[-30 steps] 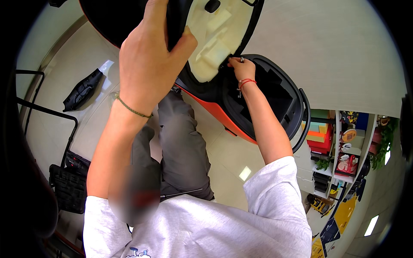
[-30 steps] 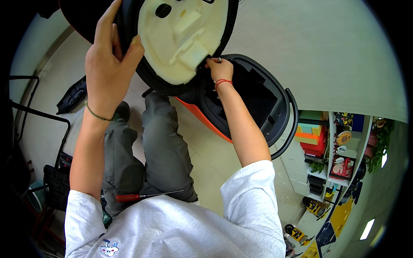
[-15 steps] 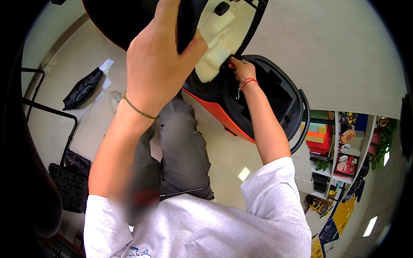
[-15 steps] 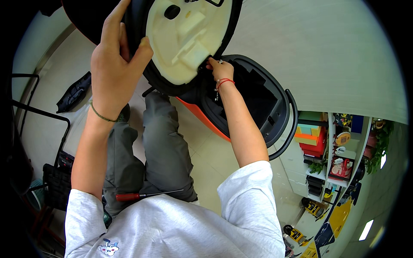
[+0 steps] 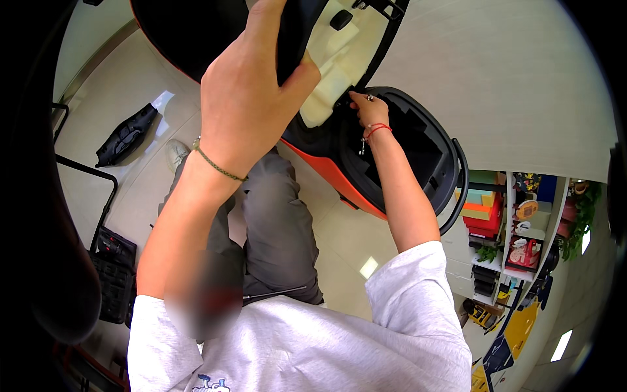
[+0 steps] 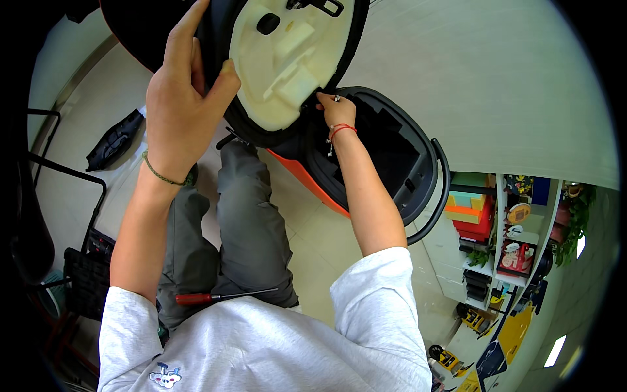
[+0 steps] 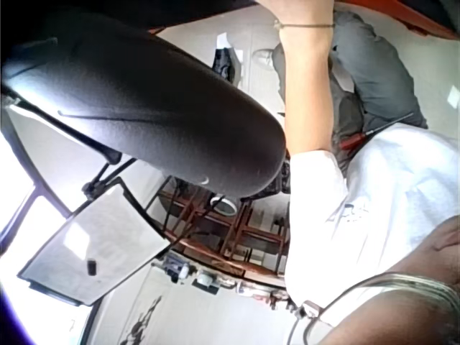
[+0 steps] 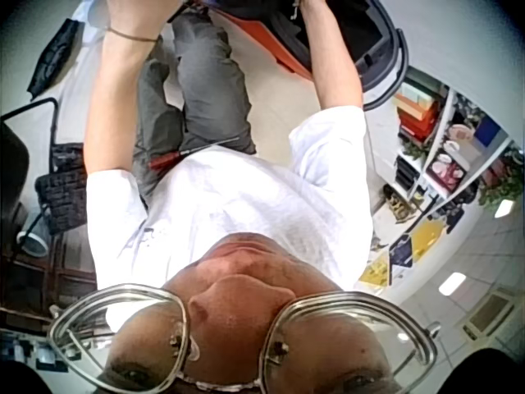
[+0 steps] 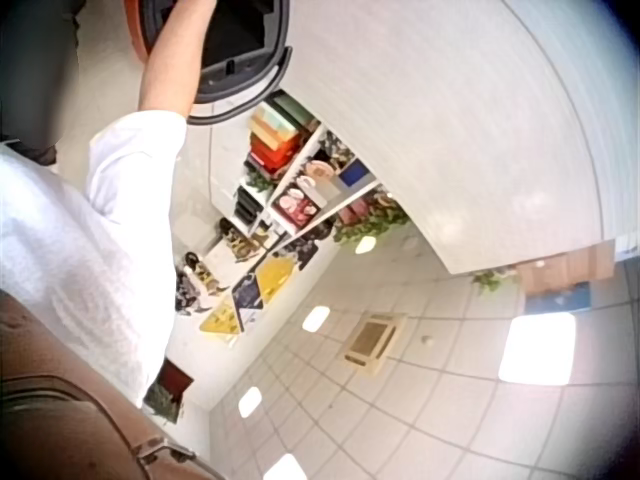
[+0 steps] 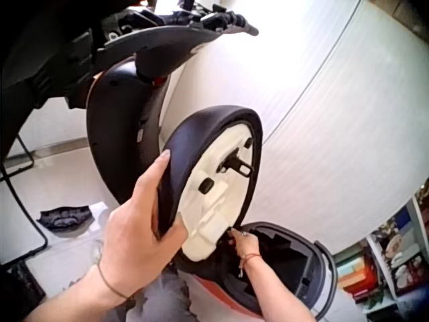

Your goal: The person removes a small component from a motorcycle seat hinge using a screwdriver and then uses a wrench to adjust a bolt on the underside of the seat assembly.

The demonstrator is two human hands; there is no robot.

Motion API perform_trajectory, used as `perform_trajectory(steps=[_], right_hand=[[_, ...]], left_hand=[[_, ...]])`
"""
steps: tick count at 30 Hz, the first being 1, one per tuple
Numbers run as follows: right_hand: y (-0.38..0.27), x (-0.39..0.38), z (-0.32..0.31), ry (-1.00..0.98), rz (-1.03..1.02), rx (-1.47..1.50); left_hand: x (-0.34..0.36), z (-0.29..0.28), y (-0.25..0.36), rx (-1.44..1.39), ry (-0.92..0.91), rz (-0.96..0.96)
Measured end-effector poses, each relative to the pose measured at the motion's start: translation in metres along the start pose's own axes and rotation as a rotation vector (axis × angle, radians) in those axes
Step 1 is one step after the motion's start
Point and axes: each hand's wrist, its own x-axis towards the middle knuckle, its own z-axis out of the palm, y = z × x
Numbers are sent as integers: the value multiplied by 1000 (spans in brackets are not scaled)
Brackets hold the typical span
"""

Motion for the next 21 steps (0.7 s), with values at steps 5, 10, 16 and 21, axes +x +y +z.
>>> perform_trajectory(steps=[5,10,16,21], right_hand=[[1,4,0,19,105,-26],[22,21,-2,49,-73,-101],[15,15,-3,66,-161,-174],[9,9,0,51,-23,-57]], left_hand=[[-1,2,1,-2,7,20],[-1,2,1,-12,-8,11],[0,4,-2,-56,-5,68],[-1,2,-2,-55,10,52]])
